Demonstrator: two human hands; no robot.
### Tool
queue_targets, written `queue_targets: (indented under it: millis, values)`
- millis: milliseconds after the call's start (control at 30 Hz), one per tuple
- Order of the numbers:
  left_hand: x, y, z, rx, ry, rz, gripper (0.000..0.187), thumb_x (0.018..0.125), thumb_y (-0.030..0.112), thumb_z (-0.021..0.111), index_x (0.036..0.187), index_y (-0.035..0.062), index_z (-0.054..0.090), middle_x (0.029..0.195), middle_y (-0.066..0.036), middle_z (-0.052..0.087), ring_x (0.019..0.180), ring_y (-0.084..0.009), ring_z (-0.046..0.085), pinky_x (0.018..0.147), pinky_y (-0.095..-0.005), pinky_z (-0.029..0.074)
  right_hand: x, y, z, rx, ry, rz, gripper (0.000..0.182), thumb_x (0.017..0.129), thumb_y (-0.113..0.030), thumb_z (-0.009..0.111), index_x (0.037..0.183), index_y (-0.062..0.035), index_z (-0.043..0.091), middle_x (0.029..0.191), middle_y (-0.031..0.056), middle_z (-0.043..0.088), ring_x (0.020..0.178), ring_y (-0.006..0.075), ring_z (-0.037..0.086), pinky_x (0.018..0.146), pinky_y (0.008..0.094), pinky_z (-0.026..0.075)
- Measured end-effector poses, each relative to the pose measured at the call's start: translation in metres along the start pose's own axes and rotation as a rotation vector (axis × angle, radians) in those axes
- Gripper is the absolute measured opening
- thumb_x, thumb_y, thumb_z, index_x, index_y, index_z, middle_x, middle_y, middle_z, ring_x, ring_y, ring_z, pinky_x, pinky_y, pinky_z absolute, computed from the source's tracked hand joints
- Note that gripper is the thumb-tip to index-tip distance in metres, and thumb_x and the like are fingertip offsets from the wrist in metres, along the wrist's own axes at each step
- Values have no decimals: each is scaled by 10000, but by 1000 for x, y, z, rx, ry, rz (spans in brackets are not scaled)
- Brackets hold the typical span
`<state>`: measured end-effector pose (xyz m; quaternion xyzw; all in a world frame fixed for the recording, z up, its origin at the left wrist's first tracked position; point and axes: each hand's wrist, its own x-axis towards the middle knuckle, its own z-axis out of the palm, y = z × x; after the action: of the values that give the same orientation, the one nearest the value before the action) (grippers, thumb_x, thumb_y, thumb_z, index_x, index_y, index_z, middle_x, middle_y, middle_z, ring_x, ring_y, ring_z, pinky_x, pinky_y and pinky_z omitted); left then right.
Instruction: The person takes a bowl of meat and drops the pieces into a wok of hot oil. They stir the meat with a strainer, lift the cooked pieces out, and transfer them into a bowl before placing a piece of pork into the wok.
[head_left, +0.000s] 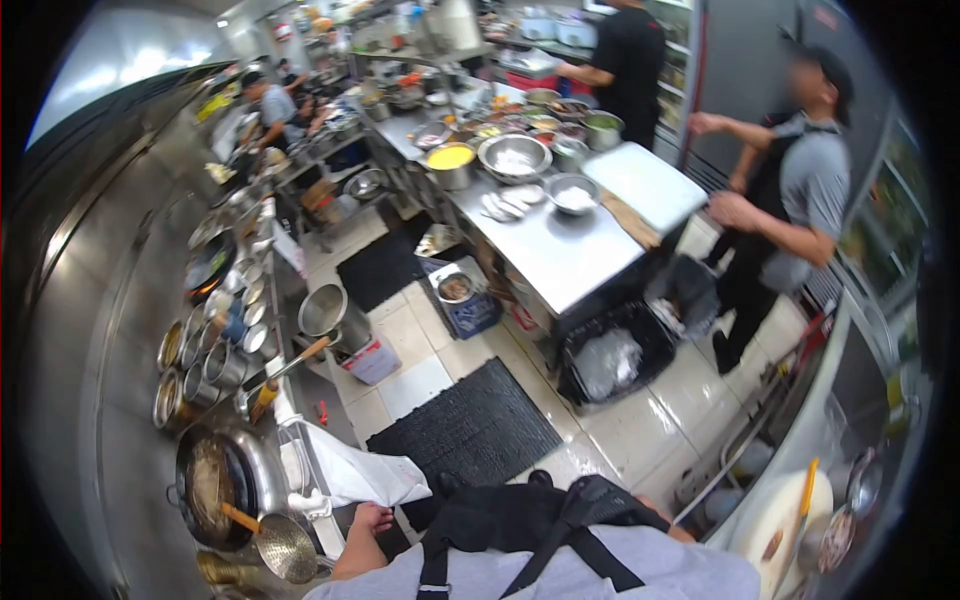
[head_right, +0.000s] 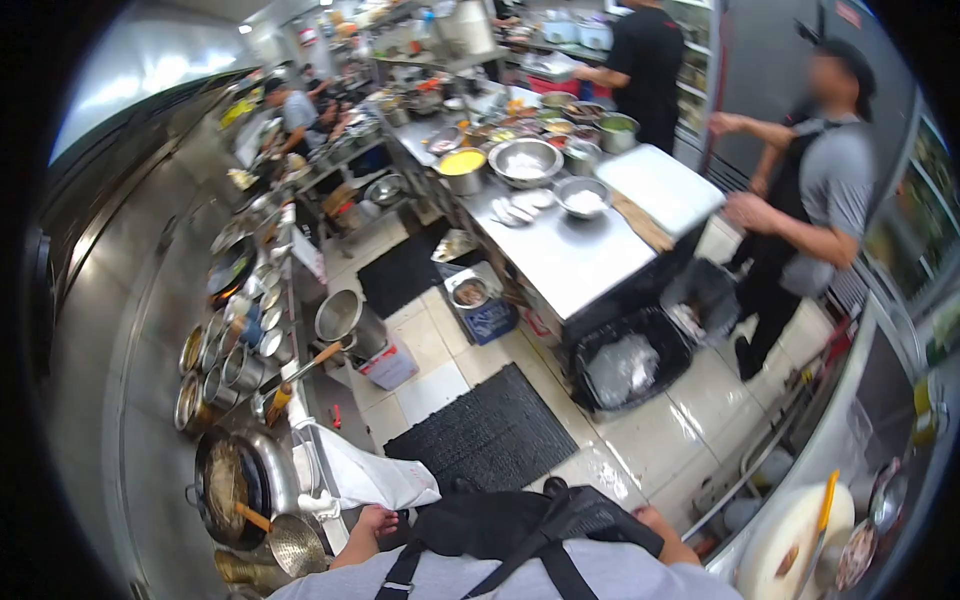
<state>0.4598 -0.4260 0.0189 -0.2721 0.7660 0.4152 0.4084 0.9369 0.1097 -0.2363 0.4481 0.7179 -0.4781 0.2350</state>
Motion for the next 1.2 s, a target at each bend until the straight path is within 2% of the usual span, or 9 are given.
queue_targets:
  millis: [33,67,200,367,400,433,800,1067,1200]
  values:
    - [1,1,0,-26,9,1,98,855,8,564,936,63,569,832,-66,656,713,-182,650,610,-398,561,-28,-22,-21,106,-8,-100,267,815,-206,603,1006,-47,701,979,157,704,904,260,667,839,356,510]
    - [6,2,-1,7,-2,-5,98,855,8,564,936,63,569,832,-66,656,713,-182,650,610,-398,561,-35,-37,-19,244,3,78,252,817,-196,602,993,-47,703,945,151,708,879,263,664,812,369,514]
    - [15,3,-4,18,37,-8,139,870,6,496,968,78,563,819,-62,649,681,-185,647,591,-412,561,-97,-112,-52,182,29,27,258,801,-156,634,1028,-47,689,865,117,704,783,215,656,727,356,520]
    - [19,9,-3,11,52,15,118,871,17,490,952,90,534,837,-67,631,698,-189,638,620,-428,561,-87,-100,-46,170,23,-82,257,836,-212,636,1028,-49,687,888,136,703,815,226,667,752,356,525]
    - [16,11,-3,30,48,23,98,873,24,492,932,92,528,835,-67,621,701,-196,635,634,-441,563,11,4,5,435,-10,-86,286,831,-241,637,1030,-41,685,901,146,704,819,223,664,766,359,524]
    - [17,11,-5,-5,64,19,98,873,24,492,932,92,528,835,-67,621,701,-196,635,634,-441,563,-38,-42,-26,198,-1,-255,338,806,-274,667,1021,-13,683,889,151,703,823,223,664,767,356,522]
    - [13,5,-4,5,73,17,102,897,53,466,963,76,540,846,-75,616,717,-230,640,659,-461,552,-25,-80,-53,110,-18,-94,323,796,-263,681,998,-12,693,882,143,704,798,219,665,753,336,524]
    - [14,2,2,-22,76,13,114,925,131,462,980,85,550,831,-64,615,706,-214,634,675,-467,548,-5,-79,-54,70,-17,-114,312,788,-256,692,982,-11,701,877,138,705,779,215,665,744,322,525]
    - [30,-1,4,14,27,10,156,938,203,465,1009,108,566,808,-38,604,691,-185,630,628,-422,552,9,-58,-46,86,18,-181,307,785,-252,697,973,-10,704,874,135,706,769,214,665,739,315,526]
